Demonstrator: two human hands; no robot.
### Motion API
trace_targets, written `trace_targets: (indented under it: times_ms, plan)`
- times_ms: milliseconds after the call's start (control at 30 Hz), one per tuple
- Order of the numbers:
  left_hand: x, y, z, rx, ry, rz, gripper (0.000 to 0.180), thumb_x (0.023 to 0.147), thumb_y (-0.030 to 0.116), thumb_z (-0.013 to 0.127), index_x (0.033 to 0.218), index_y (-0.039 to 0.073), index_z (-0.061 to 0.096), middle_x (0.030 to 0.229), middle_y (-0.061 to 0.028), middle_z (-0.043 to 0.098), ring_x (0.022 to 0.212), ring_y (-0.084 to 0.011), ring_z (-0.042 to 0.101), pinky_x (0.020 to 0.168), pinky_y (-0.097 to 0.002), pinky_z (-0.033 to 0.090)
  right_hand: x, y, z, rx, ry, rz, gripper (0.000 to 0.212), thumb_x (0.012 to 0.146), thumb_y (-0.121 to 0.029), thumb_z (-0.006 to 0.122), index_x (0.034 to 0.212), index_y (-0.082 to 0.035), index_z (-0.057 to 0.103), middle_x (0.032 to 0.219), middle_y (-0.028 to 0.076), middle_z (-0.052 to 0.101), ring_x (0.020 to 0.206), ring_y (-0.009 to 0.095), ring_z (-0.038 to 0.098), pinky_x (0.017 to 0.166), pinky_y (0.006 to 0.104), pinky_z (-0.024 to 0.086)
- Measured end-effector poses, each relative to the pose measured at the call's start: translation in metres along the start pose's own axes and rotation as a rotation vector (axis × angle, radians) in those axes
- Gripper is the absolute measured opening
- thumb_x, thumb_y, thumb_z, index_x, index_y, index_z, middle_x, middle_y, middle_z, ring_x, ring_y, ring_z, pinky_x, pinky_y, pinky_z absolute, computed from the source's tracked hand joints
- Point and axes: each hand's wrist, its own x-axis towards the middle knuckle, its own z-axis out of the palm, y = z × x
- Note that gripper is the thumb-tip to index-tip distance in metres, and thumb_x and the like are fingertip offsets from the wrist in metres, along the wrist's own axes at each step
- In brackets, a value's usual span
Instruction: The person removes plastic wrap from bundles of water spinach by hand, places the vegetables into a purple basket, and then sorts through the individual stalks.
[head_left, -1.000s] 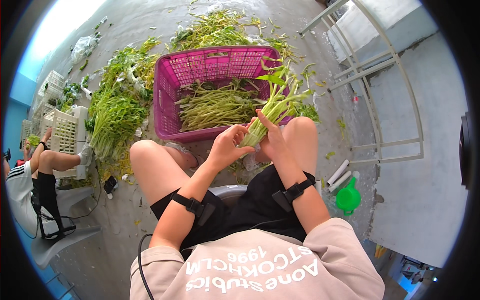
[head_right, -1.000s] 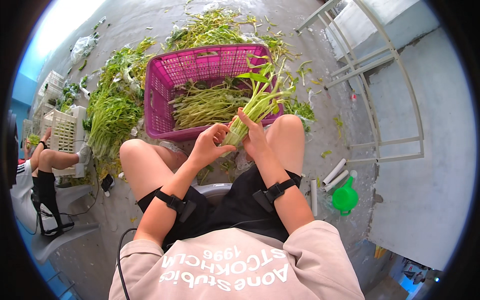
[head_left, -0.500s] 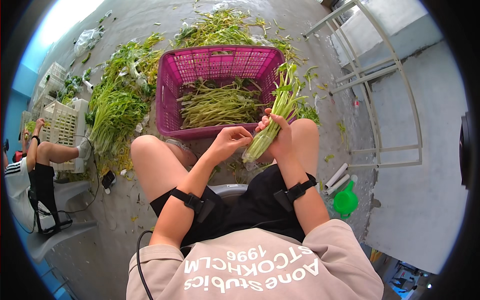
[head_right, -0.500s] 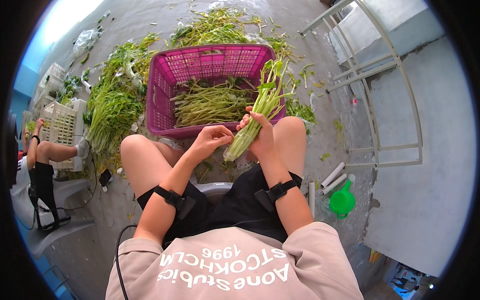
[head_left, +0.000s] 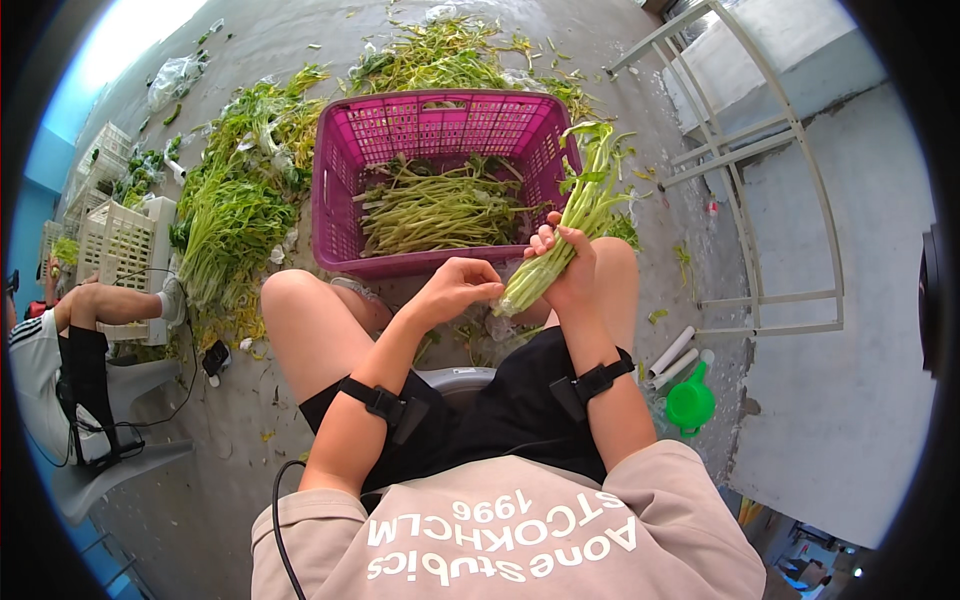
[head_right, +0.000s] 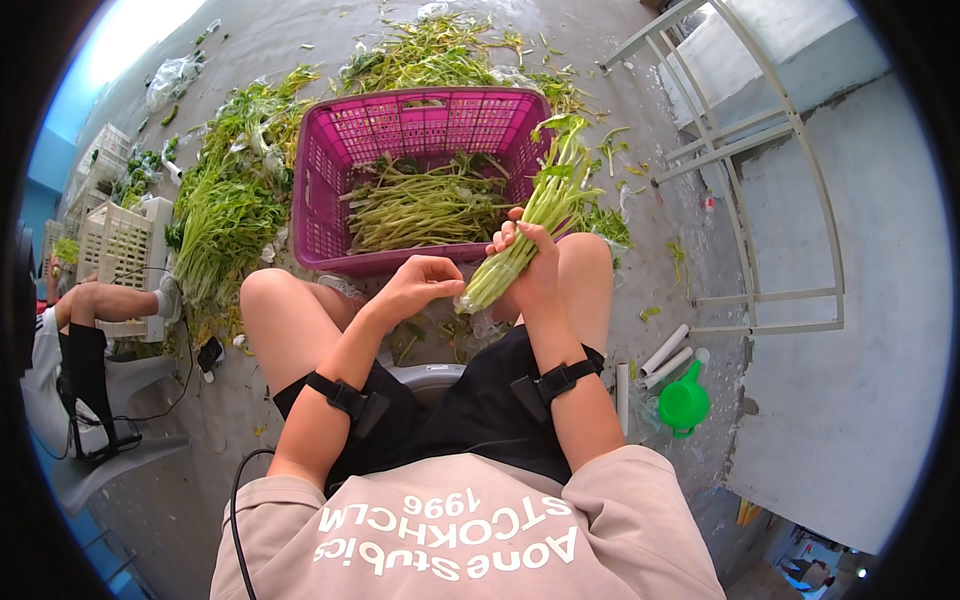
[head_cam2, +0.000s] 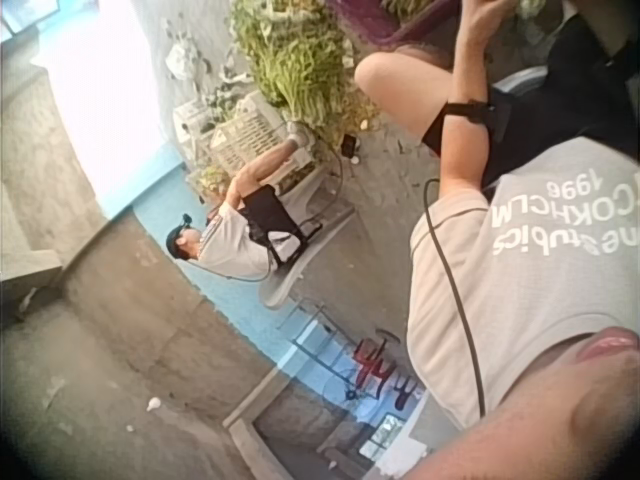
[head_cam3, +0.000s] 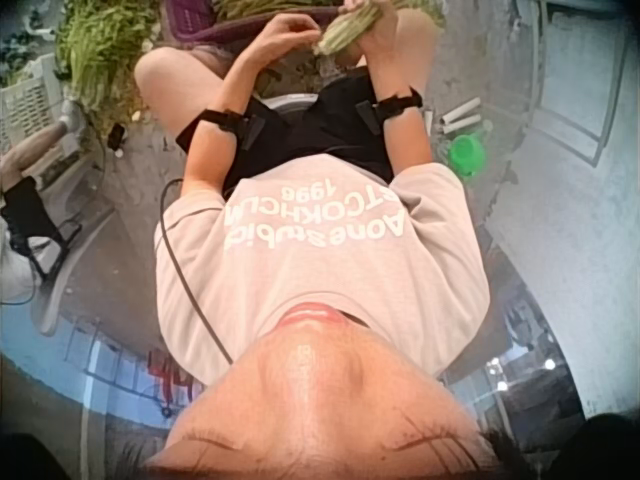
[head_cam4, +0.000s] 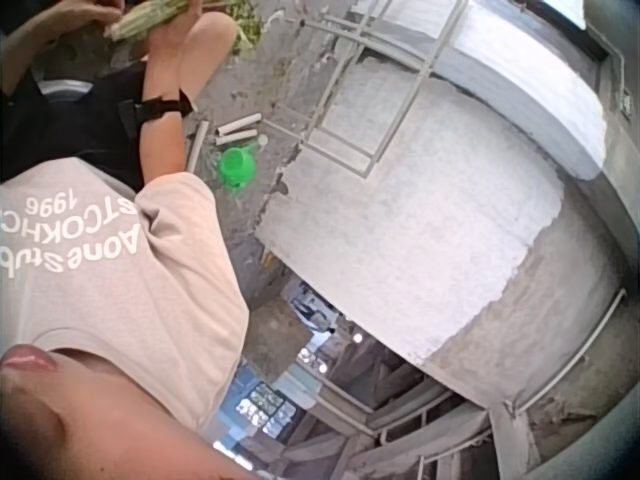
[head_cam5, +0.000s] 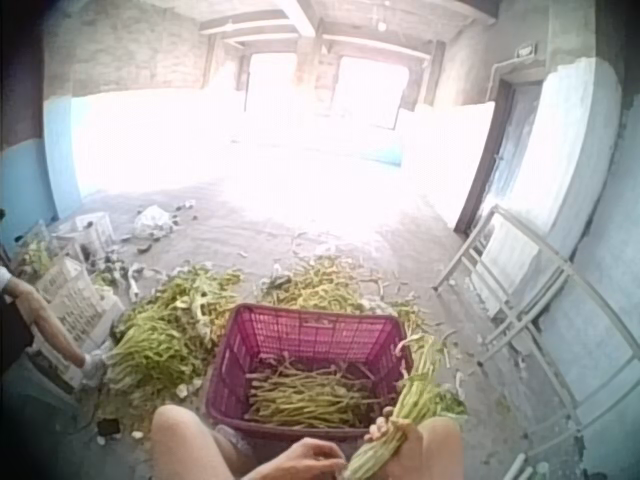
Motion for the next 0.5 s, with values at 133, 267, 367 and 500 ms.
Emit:
trace_targets:
  times_ms: [133,267,367,500]
  plan:
    - [-0.001,0.000,-0.007,-0.058,0.117,0.057,0.017,0.094,0.019,0.069,0.094,0.002,0.067,0.083,0.0021,0.063,0.083,-0.0073,0.057,0.078,-0.0246,0.046,0.002,-0.008,-0.002,0.027,0.017,-0.067,0.025,0.090,-0.015,0.057,0.113,-0.007,0.056,0.079,0.005,0.057,0.076,0.019,0.059,0.081,0.0388,0.051]
    - [-0.007,0.001,-0.011,-0.147,0.133,0.151,0.012,0.098,0.014,0.063,0.100,0.002,0.062,0.094,0.0008,0.061,0.089,-0.0093,0.058,0.084,-0.0253,0.047,-0.002,-0.027,0.004,0.178,0.198,-0.269,0.019,0.091,-0.012,0.057,0.108,-0.005,0.058,0.082,0.006,0.059,0.080,0.020,0.059,0.090,0.0396,0.048]
    - [-0.010,0.006,-0.006,-0.126,0.118,0.202,0.012,0.099,0.014,0.061,0.101,0.002,0.061,0.096,0.0002,0.060,0.091,-0.0096,0.058,0.085,-0.0255,0.047,-0.003,-0.032,0.003,0.218,0.213,-0.273,0.017,0.091,-0.012,0.058,0.107,-0.005,0.058,0.083,0.006,0.059,0.082,0.020,0.059,0.092,0.0390,0.047]
    - [-0.008,-0.001,-0.007,-0.138,0.213,0.204,0.011,0.099,0.014,0.062,0.102,0.003,0.062,0.093,0.0001,0.062,0.089,-0.0090,0.059,0.081,-0.0245,0.046,0.000,-0.032,0.000,0.228,0.195,-0.305,0.015,0.092,-0.012,0.059,0.106,-0.006,0.058,0.082,0.006,0.059,0.082,0.020,0.059,0.092,0.0394,0.047]
